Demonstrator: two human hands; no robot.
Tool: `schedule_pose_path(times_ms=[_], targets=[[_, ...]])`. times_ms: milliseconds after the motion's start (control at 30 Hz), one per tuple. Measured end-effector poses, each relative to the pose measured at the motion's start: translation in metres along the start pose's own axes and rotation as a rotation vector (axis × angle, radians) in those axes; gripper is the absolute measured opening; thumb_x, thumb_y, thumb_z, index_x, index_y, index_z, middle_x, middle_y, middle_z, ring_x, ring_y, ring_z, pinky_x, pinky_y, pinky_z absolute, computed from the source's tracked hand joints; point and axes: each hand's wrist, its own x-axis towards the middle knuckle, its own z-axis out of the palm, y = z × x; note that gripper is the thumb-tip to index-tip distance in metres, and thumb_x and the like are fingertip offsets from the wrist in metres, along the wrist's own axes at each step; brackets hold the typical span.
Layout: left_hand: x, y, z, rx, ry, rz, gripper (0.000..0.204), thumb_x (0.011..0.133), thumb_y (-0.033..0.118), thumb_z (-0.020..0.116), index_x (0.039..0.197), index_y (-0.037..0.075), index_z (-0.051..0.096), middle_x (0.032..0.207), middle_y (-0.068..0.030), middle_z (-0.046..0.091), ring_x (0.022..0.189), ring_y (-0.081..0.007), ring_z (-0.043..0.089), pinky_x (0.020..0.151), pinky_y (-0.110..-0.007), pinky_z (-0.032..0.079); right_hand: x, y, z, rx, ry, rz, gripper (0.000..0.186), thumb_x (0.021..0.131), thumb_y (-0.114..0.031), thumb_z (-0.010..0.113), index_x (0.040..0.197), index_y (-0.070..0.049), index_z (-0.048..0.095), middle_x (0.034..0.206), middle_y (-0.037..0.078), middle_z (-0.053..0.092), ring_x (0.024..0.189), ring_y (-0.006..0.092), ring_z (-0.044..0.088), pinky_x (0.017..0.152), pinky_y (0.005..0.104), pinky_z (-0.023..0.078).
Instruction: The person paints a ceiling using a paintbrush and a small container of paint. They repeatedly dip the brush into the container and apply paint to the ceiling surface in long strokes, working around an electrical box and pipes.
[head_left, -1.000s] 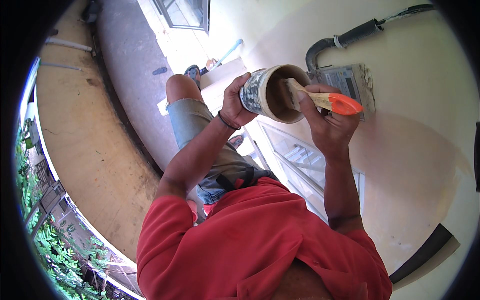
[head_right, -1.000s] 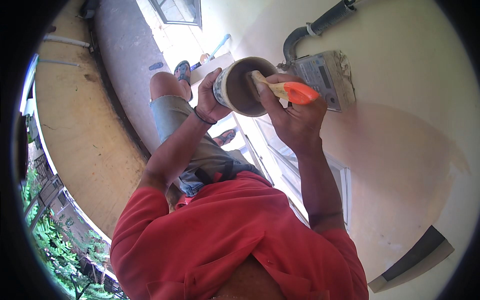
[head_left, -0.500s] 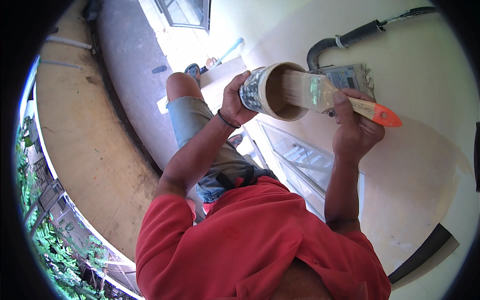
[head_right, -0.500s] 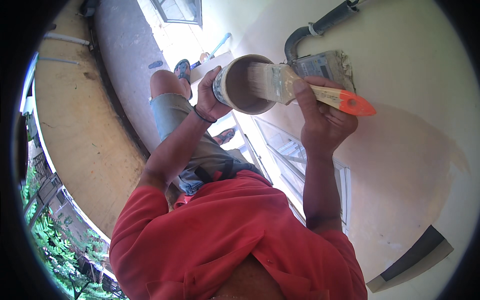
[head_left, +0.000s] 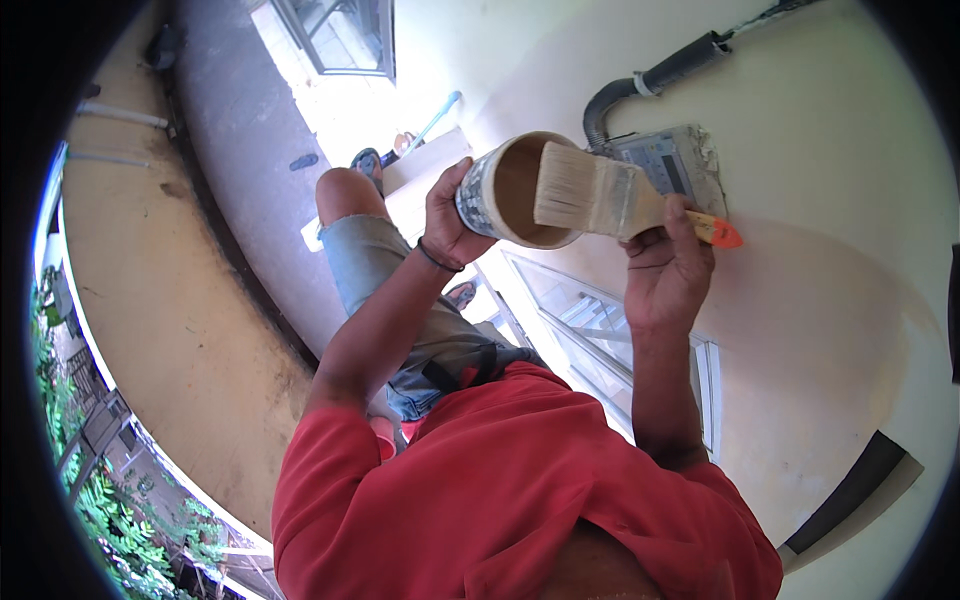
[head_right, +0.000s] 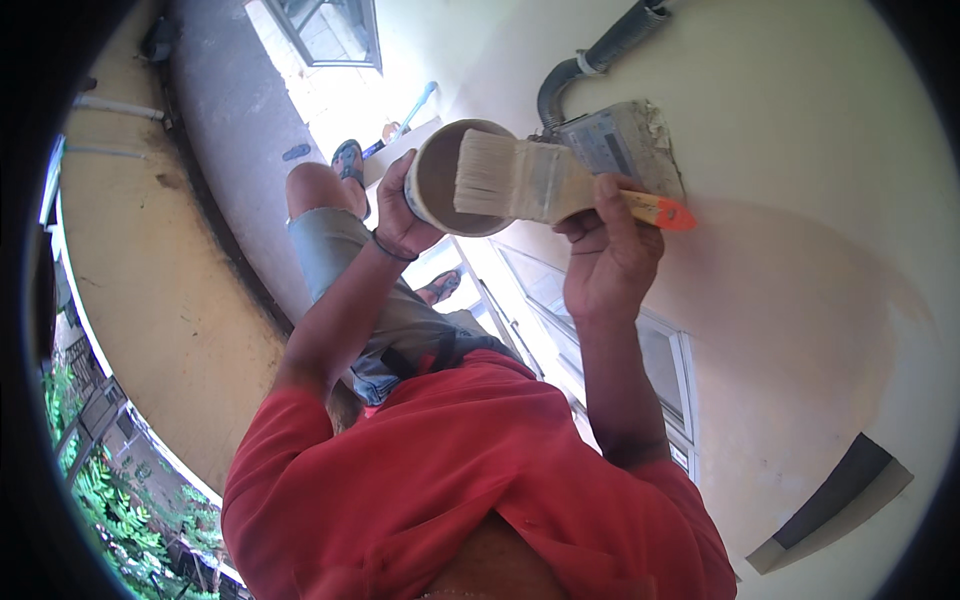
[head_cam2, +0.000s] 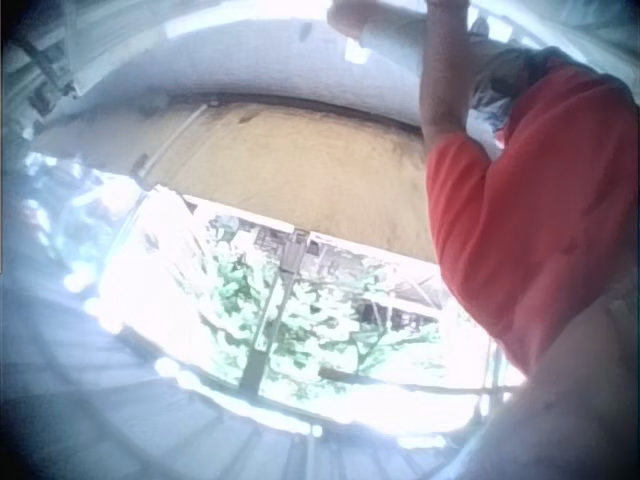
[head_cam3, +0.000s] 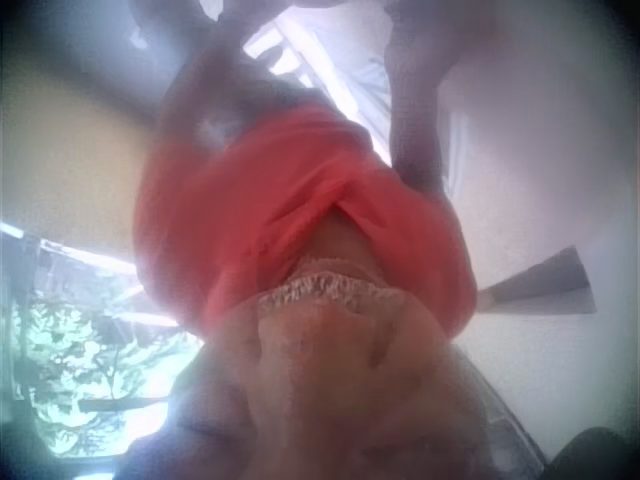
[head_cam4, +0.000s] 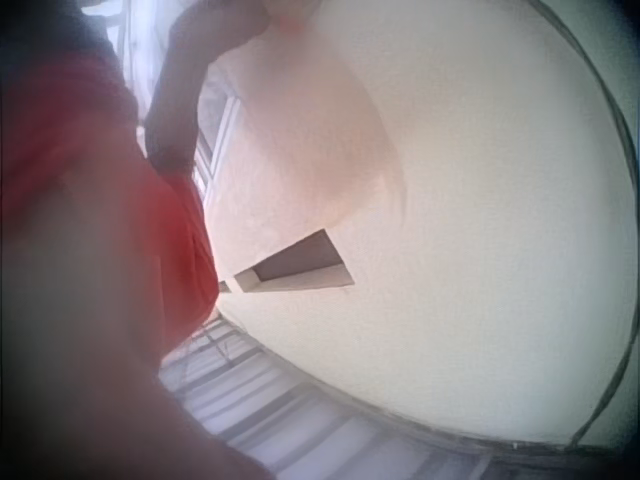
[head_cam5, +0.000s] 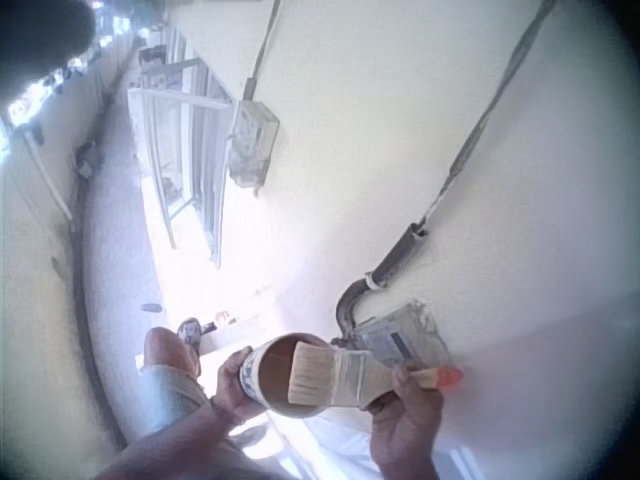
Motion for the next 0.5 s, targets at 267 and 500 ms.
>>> schedule_pose_path(times_ms=[267,500], targets=[[-0.005,0.001,0.004,-0.023,-0.048,0.012,0.056,0.104,0.044,0.058,0.142,0.004,0.062,0.142,-0.0180,0.066,0.133,-0.0356,0.062,0.116,-0.057,0.046,-0.020,0.011,0.005,-0.426,-0.139,-0.595,0.019,0.096,0.000,0.075,0.112,0.002,0.065,0.100,0.009,0.070,0.087,0.0142,0.070,0.079,0.0267,0.057],[-0.002,0.000,0.006,0.028,-0.086,0.028,0.057,0.103,0.045,0.058,0.144,0.004,0.062,0.144,-0.0176,0.065,0.134,-0.0355,0.061,0.117,-0.057,0.044,-0.020,0.010,0.009,-0.472,-0.249,-0.676,0.020,0.097,0.002,0.074,0.114,-0.001,0.065,0.106,0.014,0.075,0.087,0.0133,0.070,0.075,0.0281,0.058]])
